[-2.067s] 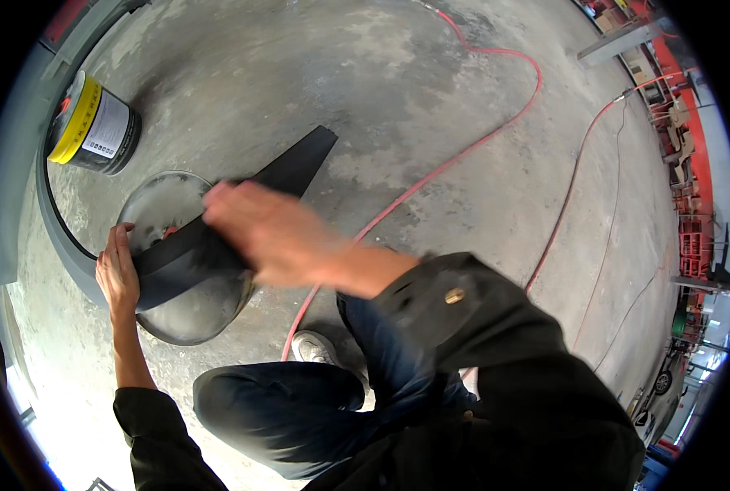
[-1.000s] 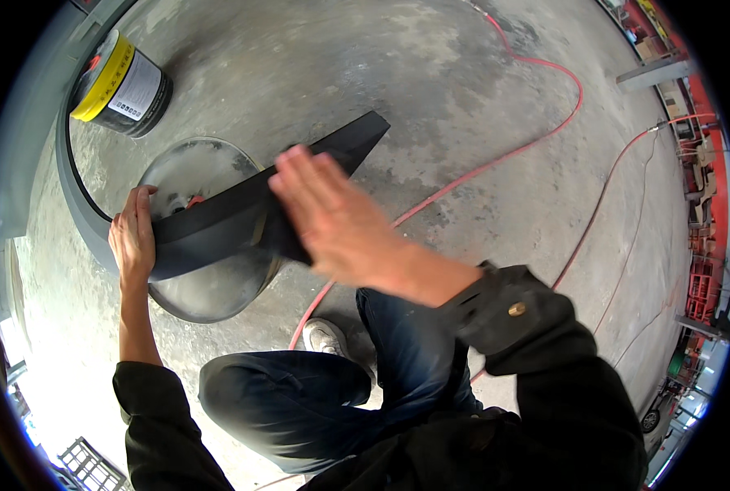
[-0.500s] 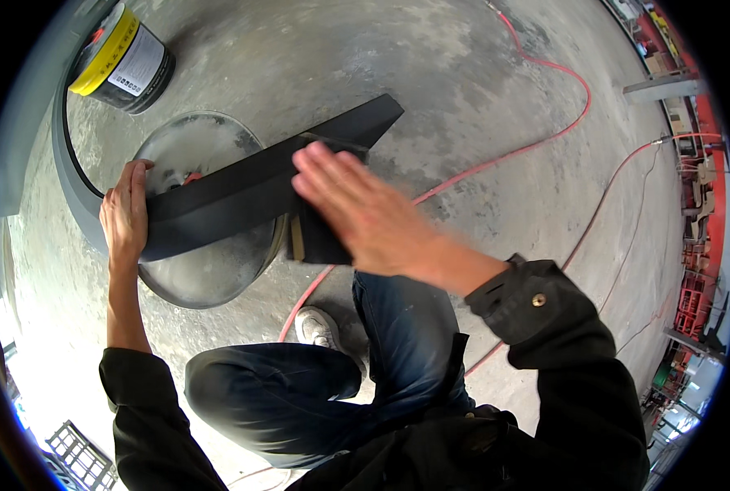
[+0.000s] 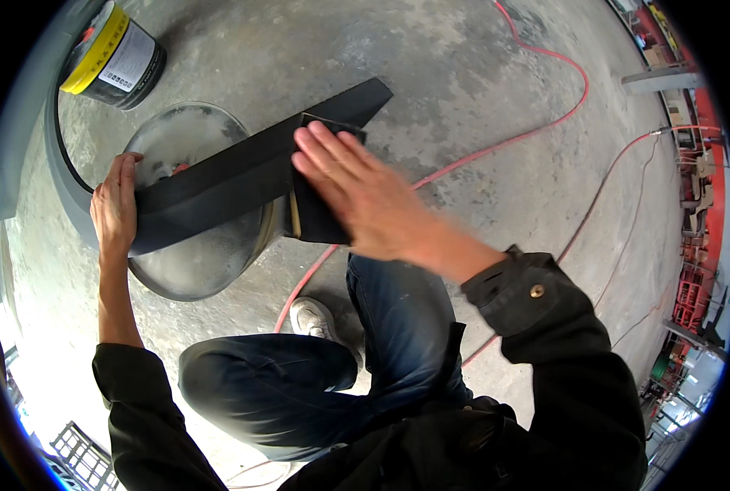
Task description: The person uses a spray gun to apply a dark coating to a curved car part, then sands the surface with a sanding block. The person handles the spray gun, the car part, and the sanding block.
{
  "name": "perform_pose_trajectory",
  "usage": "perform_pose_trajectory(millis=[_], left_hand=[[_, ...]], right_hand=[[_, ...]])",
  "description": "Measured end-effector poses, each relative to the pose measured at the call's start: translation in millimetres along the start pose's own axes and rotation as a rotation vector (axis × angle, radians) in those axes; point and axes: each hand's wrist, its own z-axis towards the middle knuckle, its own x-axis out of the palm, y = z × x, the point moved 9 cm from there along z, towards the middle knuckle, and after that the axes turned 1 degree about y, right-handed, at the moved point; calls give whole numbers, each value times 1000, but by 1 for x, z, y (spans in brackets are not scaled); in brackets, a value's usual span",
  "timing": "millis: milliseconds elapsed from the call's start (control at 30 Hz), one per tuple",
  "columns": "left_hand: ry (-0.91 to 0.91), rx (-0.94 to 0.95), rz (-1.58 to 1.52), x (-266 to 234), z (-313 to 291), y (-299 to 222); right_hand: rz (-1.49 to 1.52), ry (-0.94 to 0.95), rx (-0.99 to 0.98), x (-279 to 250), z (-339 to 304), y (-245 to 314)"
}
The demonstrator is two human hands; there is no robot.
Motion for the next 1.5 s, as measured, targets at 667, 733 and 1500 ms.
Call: perform_pose_trajectory(millis=[667, 733, 1500], left_hand=[[68, 16, 60, 2, 11, -8], [72, 37, 47, 5, 10, -6], [64, -3, 42, 8, 11, -6]], right_hand=[[-27, -212, -188, 39, 55, 111], [158, -116, -218, 32, 44, 83], [257, -204, -131, 33, 33, 63]])
